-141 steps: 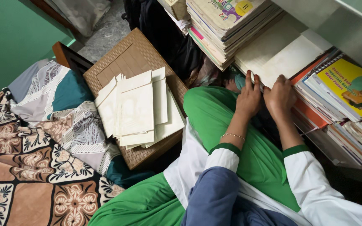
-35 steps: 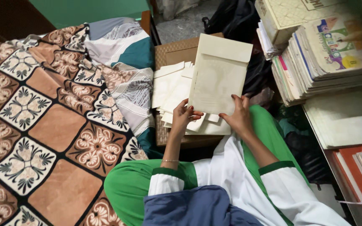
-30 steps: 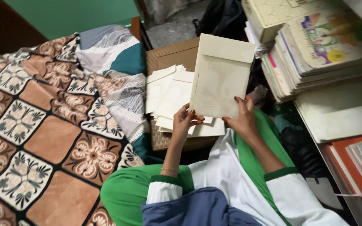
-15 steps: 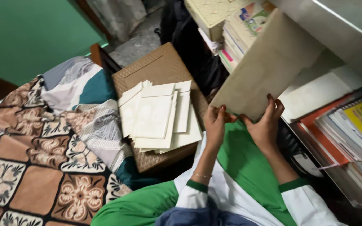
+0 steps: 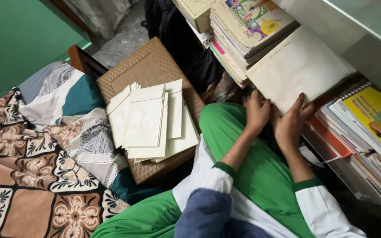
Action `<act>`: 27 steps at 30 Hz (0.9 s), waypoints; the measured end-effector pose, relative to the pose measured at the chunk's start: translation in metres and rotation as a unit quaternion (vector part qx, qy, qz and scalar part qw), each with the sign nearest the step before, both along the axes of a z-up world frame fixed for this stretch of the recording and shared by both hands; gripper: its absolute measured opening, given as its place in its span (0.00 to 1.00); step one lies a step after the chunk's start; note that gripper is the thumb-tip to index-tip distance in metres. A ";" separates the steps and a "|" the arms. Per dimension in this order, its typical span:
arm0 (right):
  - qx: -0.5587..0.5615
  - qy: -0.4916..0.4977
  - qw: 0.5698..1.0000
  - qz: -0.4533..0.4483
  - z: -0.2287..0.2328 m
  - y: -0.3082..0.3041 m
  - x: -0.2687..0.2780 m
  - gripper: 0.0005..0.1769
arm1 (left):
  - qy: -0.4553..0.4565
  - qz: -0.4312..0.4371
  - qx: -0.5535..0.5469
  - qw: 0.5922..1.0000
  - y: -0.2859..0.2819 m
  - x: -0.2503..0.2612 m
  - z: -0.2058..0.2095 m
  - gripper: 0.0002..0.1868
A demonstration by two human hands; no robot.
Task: The person sits on the floor and repeatedly picks up a white paper cover from a stack, opens a book on the shelf, inserts the cover into the book, and closes it. This process is repeated for multiple books.
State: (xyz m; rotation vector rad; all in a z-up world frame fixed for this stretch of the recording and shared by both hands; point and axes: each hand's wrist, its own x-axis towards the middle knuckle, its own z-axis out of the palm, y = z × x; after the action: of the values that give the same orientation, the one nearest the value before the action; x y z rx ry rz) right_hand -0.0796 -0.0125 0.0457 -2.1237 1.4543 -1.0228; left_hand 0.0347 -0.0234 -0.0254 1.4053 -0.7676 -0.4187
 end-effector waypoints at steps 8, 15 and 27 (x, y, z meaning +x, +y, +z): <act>0.029 0.152 0.987 -0.034 0.011 -0.019 -0.016 0.48 | -0.017 -0.054 0.165 0.985 -0.020 -0.002 -0.016 0.16; 0.063 0.142 0.988 -0.011 0.011 -0.021 -0.016 0.48 | -0.168 -0.076 0.166 0.969 -0.008 0.008 -0.028 0.25; 0.033 0.173 0.983 -0.051 0.001 -0.023 -0.014 0.42 | -0.159 -0.157 0.102 0.969 -0.006 0.001 -0.034 0.37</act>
State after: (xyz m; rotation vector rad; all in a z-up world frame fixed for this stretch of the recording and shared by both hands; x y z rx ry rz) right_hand -0.0936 -0.0358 0.0470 -2.2818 1.7445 -0.6462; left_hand 0.0357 -0.0299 -0.0591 1.5692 -1.2472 -0.5357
